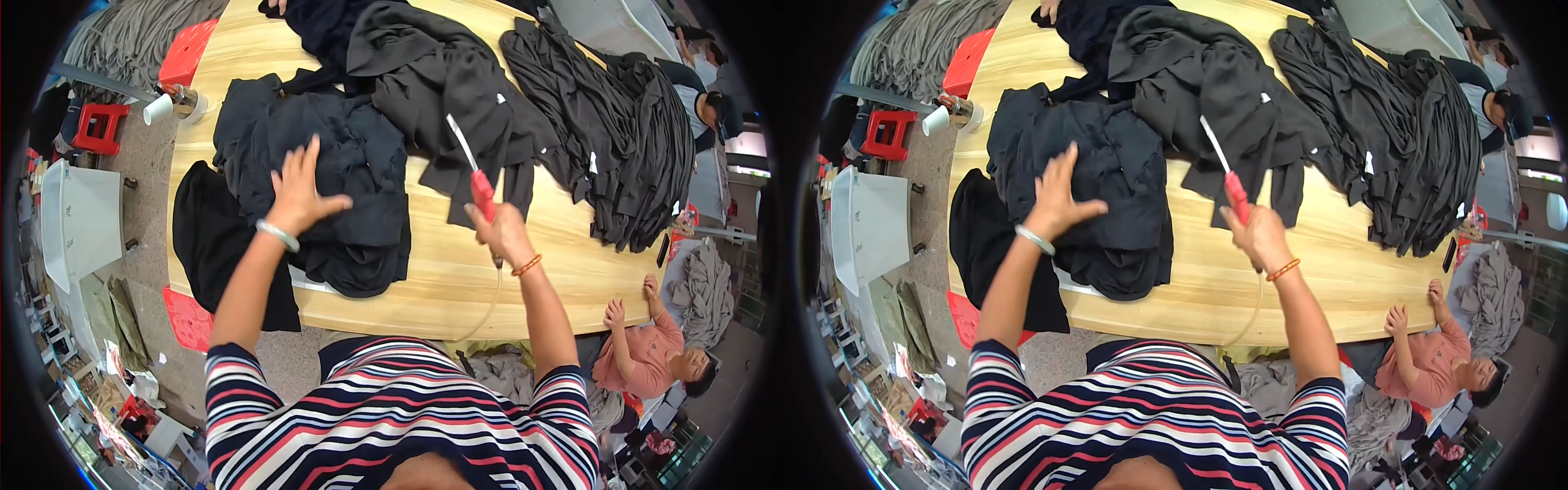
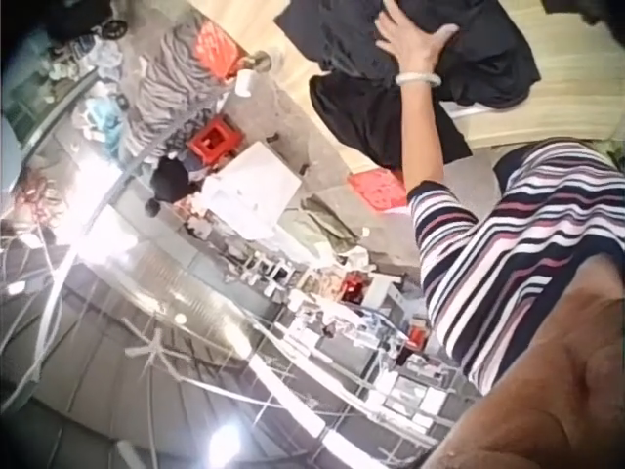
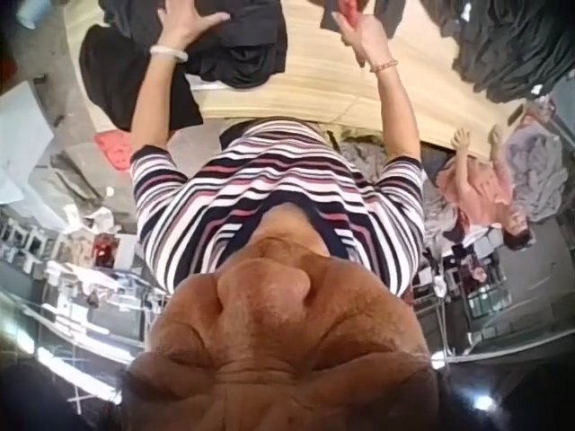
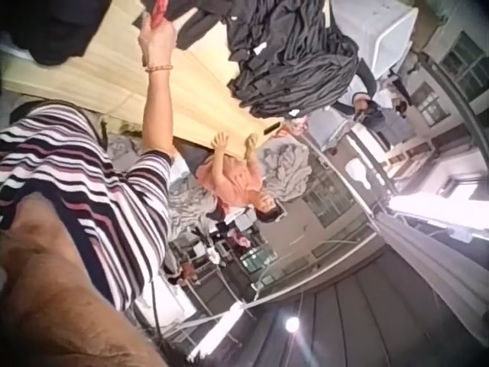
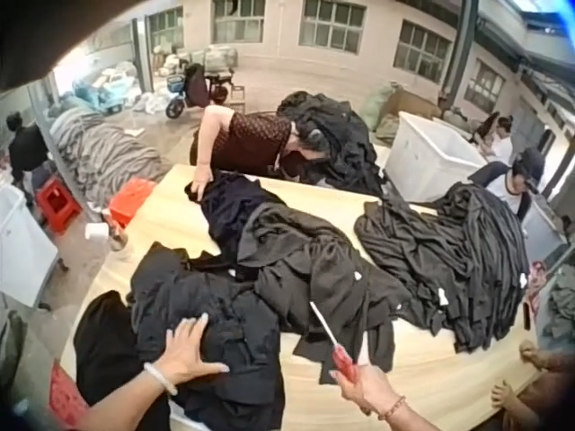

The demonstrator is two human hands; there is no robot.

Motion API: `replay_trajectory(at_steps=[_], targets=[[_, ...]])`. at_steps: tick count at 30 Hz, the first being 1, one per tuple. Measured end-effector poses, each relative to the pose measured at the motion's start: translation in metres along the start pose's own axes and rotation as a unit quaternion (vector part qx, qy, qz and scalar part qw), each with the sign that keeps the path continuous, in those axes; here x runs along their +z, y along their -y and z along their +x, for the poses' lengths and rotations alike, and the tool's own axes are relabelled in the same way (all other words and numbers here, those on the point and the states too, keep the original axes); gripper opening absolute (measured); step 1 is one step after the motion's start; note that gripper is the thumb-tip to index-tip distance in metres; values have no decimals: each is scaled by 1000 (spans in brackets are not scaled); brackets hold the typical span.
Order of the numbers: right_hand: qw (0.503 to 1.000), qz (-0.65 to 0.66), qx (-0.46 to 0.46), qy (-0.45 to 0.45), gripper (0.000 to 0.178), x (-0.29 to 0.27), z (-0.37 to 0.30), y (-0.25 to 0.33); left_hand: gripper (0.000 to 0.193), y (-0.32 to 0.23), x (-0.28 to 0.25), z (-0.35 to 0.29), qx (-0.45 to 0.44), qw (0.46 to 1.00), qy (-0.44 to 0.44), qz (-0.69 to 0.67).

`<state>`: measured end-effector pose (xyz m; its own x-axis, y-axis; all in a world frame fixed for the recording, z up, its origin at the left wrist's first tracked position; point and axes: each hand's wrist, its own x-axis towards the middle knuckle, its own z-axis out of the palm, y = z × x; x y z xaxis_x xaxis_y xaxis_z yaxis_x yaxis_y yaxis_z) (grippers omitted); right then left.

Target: Trimming loose threads from black garments using a pair of scissors on a large work table.

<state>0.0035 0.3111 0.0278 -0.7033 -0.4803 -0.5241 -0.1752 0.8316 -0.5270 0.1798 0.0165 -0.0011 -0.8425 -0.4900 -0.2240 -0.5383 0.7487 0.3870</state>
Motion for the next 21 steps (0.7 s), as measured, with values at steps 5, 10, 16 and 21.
replay_trajectory(at_steps=[5, 10, 16, 21], targets=[[974, 222, -48, 1, 42, 58, 8, 8, 35, -6, 42, -34, 39, 962, -127, -237], [965, 242, -75, 65, 28, 70, 5, 30, 34, -77, 37, -86, 230, 937, -43, -261], [951, 302, -39, 52, 14, 43, -15, 3, 31, -64, 39, -118, 196, 940, -59, -274], [938, 343, -43, -14, 17, 8, -41, -31, 19, -28, -5, -123, 3, 904, -52, -425]])
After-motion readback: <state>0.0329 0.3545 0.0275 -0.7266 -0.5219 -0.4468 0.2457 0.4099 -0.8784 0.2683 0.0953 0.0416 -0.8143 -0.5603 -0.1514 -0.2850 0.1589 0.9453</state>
